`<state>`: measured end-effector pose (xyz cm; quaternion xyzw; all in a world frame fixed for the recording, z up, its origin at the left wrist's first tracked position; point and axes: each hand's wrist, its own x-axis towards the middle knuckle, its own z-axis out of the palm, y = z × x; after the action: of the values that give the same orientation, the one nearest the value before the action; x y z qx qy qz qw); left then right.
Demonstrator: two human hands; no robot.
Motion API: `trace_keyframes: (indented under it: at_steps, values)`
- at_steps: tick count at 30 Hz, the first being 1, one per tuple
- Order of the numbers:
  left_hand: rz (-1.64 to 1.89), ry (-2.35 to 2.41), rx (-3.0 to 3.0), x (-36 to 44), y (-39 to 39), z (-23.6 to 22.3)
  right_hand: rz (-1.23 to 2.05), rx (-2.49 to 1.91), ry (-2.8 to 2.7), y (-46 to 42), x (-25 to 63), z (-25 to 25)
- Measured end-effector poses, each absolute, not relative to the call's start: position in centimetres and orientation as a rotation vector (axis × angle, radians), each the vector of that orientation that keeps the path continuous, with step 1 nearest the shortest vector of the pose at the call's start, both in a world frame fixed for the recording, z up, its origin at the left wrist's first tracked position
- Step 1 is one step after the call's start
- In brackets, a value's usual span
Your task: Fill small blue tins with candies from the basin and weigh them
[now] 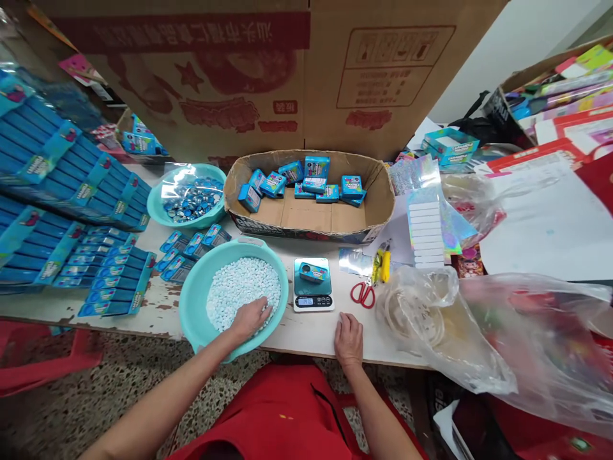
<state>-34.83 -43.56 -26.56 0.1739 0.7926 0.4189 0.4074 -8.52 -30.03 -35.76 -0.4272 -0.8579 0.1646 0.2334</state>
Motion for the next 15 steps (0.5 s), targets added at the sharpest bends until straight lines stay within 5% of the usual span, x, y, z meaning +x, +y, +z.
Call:
trace_keyframes:
  at_steps: [15]
  values:
    - [1.815,1.152,-0.506,-37.2,-44.1,-22.8,0.798,-1.063,-2.293,-28.9,-7.0,-34.4]
